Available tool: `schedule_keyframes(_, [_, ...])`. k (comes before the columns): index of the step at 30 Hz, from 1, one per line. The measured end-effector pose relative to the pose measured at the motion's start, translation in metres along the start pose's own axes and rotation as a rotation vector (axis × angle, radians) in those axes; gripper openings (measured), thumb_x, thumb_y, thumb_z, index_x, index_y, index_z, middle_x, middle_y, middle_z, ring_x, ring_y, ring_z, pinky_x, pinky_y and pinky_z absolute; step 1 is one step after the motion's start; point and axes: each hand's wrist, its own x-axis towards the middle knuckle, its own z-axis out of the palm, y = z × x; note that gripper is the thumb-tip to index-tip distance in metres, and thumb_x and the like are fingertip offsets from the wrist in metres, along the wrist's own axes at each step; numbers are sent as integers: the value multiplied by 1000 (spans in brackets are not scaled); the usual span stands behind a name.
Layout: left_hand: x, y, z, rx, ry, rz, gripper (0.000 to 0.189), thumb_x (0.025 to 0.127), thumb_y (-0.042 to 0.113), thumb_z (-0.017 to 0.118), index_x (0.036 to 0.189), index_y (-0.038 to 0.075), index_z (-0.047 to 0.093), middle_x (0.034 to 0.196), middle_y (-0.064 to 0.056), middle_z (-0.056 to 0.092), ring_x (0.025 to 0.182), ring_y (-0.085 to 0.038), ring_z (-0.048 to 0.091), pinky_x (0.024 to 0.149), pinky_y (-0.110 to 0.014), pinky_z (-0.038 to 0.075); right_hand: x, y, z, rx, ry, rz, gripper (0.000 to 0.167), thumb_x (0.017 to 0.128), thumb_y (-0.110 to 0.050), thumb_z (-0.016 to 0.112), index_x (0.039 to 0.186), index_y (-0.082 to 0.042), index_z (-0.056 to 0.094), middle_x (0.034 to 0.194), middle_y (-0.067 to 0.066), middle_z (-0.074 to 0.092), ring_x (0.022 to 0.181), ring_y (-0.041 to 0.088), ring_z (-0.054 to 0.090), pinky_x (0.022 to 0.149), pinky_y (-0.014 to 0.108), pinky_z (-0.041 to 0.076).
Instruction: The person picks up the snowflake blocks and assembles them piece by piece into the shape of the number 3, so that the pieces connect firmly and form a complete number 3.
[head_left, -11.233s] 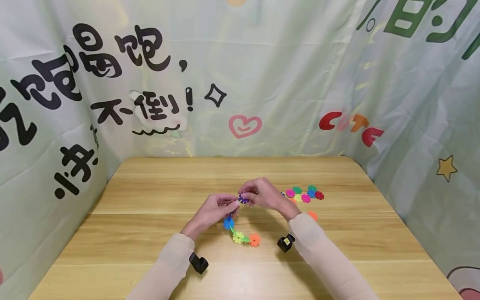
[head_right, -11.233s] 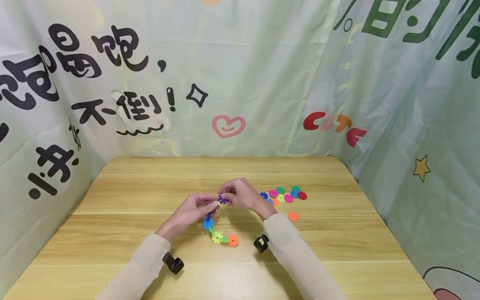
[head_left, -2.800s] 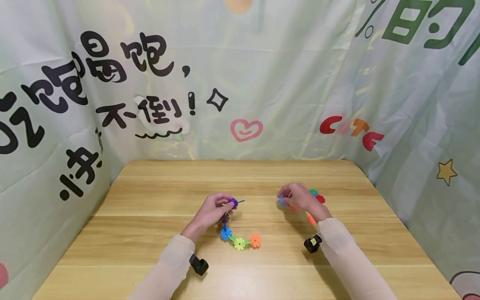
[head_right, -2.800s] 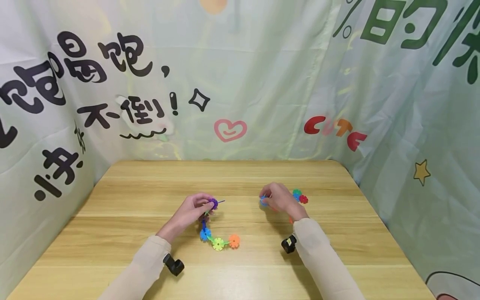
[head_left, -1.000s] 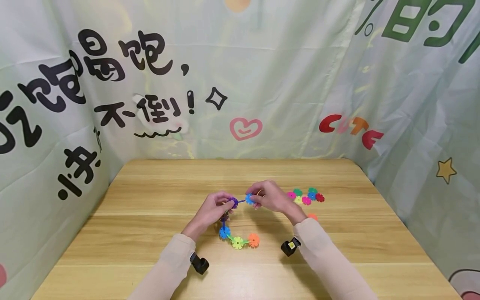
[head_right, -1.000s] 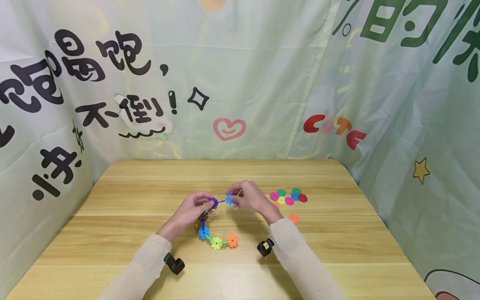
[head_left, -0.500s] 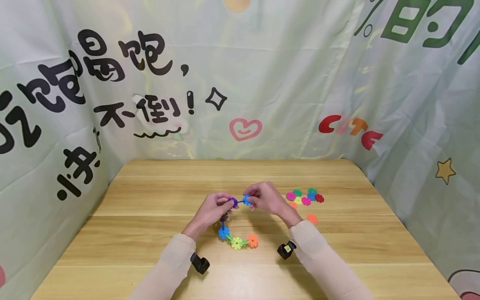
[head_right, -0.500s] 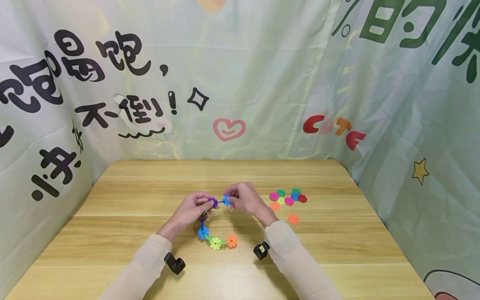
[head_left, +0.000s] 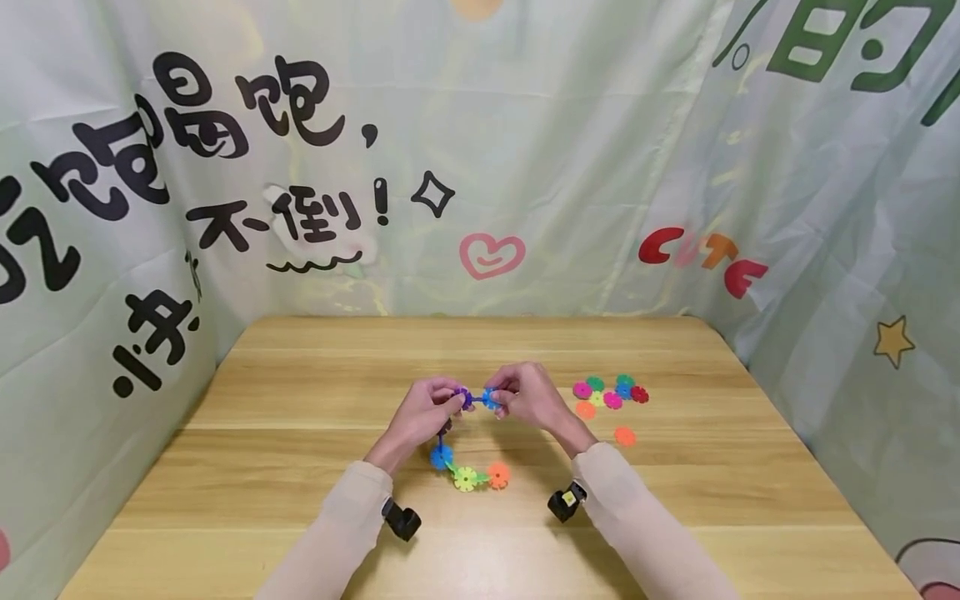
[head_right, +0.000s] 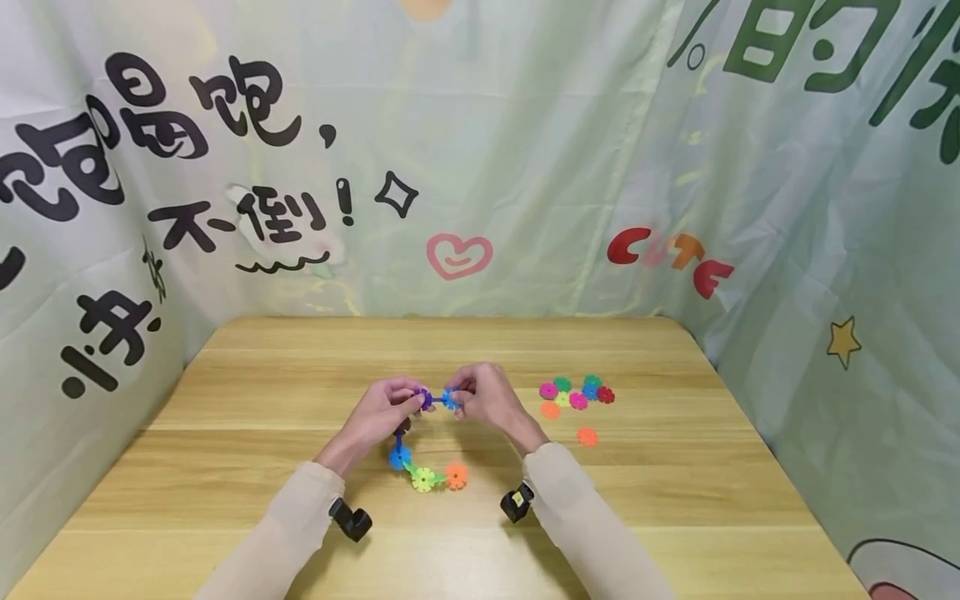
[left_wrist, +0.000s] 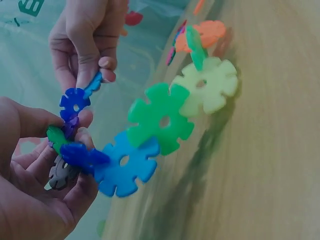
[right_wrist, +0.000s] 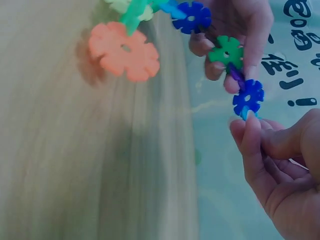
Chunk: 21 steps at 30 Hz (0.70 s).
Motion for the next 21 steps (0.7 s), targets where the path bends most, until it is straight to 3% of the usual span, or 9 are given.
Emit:
schedule_keyframes(5, [0,1,1,13,12,-6,14,103,12,62,114,5,69,99,-8,79,85,-27,67,65,-28,54,1,3,2,55,12,33,11,94,9,66,101,8,75,88,20,75,61,14,68,68,51,64])
schedule_keyframes(9, [0,2,2,-6,4,-5,15,104,12,62,115,5,70,101,-11,79,88,-28,68,65,-27,54,3,4,0,36,-7,39,12,95,7,66,104,7,75,91,19,75,63,14,69,69,50,64])
schedule_keyframes(16, [1,1,3,-41,-54,35,21,103,21,65,116,5,69,112,-23,75,95,-36,70,63,-27,55,2,4,-9,-18,-67,5,14,99,2,64,110,5,73,94,19,73,68,20,72,71,50,64])
schedule_keyframes(21, [3,0,2,-17,-92,50,28,98,28,72,117,6,69,115,-22,74,95,-39,72,65,-29,57,1,5,-13,-18,-97,-5,16,100,2,62,113,6,71,94,18,72,70,19,72,74,51,64])
